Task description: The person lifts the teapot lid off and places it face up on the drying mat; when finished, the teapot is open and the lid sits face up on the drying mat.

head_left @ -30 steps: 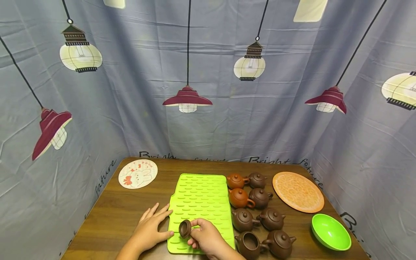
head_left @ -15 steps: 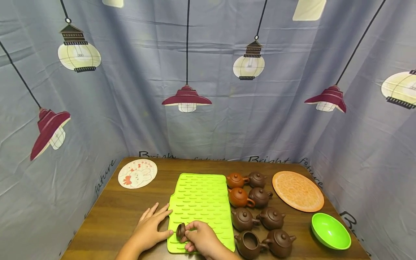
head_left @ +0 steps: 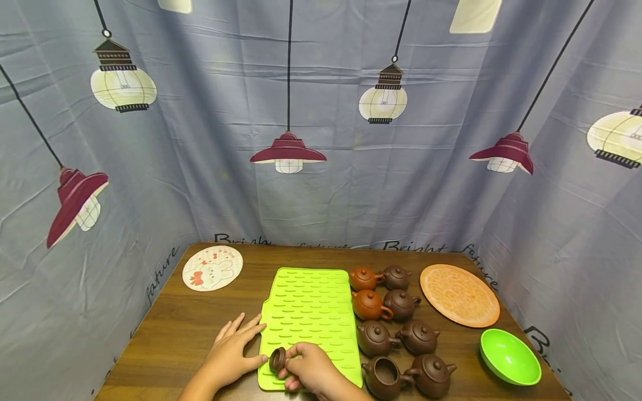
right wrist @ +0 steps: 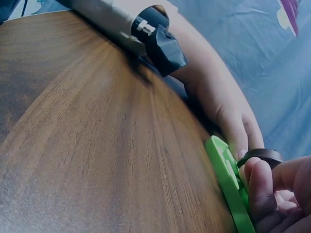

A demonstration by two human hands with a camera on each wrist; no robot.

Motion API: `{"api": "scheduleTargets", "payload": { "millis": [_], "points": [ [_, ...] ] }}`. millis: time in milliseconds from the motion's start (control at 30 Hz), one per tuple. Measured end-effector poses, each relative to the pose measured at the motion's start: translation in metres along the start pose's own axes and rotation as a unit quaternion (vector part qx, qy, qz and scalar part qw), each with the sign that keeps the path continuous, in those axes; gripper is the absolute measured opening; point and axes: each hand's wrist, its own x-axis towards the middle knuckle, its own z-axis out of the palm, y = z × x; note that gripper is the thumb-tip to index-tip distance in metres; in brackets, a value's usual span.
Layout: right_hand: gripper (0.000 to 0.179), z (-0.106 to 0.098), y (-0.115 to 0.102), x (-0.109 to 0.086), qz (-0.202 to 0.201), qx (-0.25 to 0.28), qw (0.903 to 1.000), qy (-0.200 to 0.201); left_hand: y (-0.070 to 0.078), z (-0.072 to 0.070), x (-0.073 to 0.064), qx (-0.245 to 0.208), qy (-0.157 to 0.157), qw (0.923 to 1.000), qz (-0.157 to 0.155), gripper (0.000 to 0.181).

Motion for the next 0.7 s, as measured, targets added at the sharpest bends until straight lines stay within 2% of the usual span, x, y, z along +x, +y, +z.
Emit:
{"api": "scheduleTargets", "payload": {
  "millis": [233,500,700],
  "points": [
    [0.005,0.0015,0.0014,0.0008,-0.003,0.007,0.9999,0.013,-0.0012,0.0005,0.0004,0.005,-0.004,0.9999,-0.01,0.08],
    [0.01,0.0016,0.002,-0.0014,-0.012,0.021,0.9995,0.02,-0.0007,0.0005,-0.0007,0.002,0.002,1.0,-0.008,0.079],
    [0.012,-0.0007,0.0036,-0.0014,-0.005,0.043,0.9986,0.031,-0.0003,0.0007,-0.0012,0.011,0.004,0.9999,-0.004,0.079]
  ]
}}
